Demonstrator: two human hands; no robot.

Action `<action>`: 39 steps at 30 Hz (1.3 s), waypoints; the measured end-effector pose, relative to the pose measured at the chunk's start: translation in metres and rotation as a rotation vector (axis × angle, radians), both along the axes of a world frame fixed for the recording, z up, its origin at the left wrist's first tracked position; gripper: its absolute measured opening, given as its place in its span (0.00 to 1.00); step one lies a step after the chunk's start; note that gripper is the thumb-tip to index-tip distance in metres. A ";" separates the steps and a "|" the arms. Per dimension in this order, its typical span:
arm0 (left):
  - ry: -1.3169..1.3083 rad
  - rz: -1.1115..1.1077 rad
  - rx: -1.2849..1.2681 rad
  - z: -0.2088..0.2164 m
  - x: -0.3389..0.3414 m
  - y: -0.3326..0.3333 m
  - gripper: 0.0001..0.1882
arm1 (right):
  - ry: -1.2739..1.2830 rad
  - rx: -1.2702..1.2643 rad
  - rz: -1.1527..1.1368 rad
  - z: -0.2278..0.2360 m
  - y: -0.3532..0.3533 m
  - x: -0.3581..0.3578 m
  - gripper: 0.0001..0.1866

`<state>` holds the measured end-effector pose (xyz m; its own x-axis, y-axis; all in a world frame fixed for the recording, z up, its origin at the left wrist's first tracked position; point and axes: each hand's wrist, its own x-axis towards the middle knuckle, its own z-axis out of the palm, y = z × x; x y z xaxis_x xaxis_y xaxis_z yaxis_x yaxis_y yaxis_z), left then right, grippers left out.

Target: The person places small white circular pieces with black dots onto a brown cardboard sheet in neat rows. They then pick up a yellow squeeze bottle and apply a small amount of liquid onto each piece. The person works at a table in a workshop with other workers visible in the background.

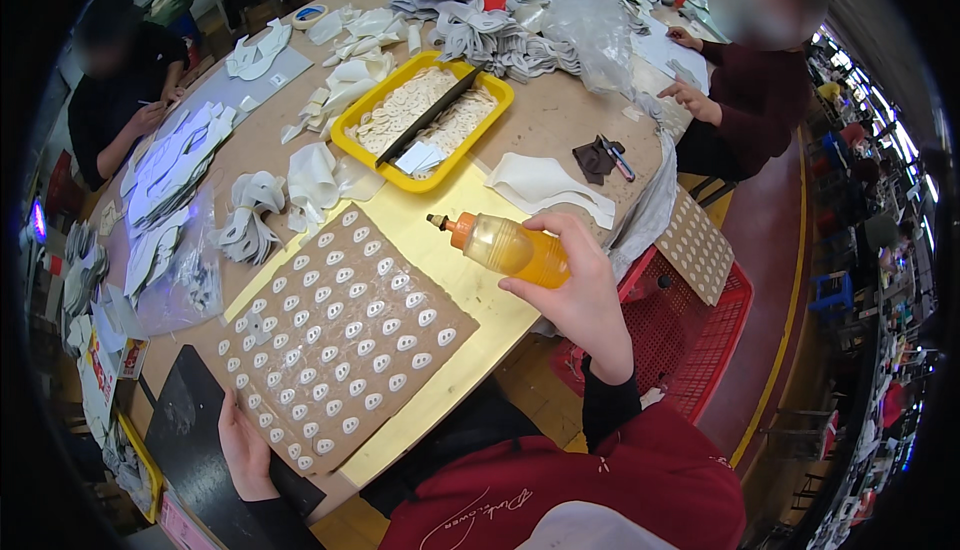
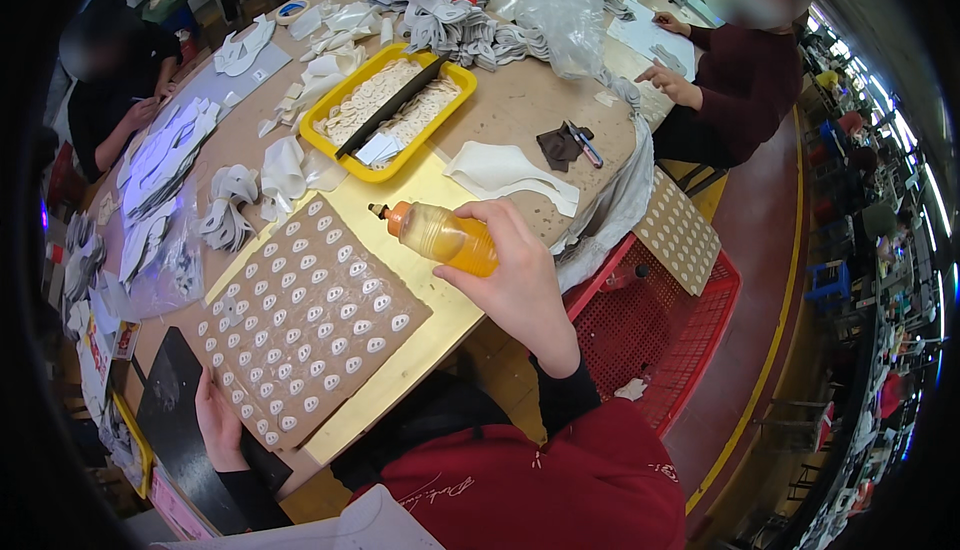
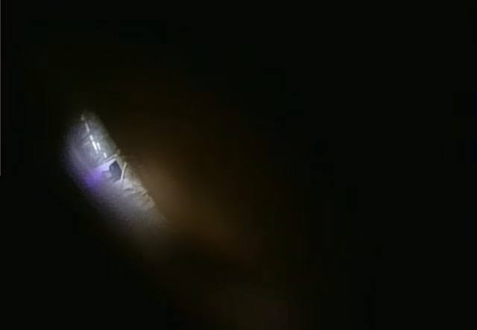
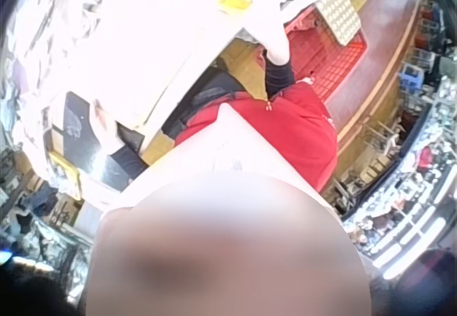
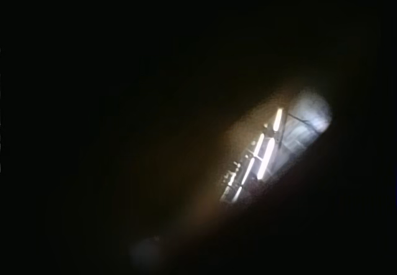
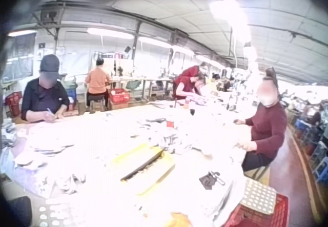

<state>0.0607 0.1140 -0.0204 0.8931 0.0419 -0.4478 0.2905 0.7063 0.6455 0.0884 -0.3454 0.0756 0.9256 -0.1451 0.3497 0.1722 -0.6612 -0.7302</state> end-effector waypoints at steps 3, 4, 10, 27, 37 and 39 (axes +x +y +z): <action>-0.002 -0.003 -0.004 0.000 0.000 0.000 0.22 | -0.001 -0.023 0.008 0.000 0.000 0.000 0.28; -0.001 -0.001 -0.002 0.000 0.001 0.000 0.22 | 0.002 -0.028 0.009 -0.001 0.000 0.000 0.28; 0.000 -0.002 -0.002 0.000 0.000 0.000 0.22 | -0.011 -0.028 0.001 -0.003 0.001 -0.001 0.28; 0.001 -0.006 -0.003 0.000 0.000 -0.001 0.22 | 0.010 -0.035 0.007 -0.002 -0.001 -0.002 0.28; 0.000 -0.001 0.003 -0.001 0.000 0.001 0.22 | 0.003 -0.046 0.007 -0.001 0.000 -0.003 0.28; -0.002 -0.001 0.008 -0.001 0.000 0.001 0.22 | 0.003 -0.050 0.010 -0.001 0.000 -0.004 0.28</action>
<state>0.0602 0.1153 -0.0214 0.8940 0.0448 -0.4459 0.2899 0.7011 0.6515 0.0848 -0.3459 0.0743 0.9279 -0.1186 0.3534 0.1764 -0.6954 -0.6966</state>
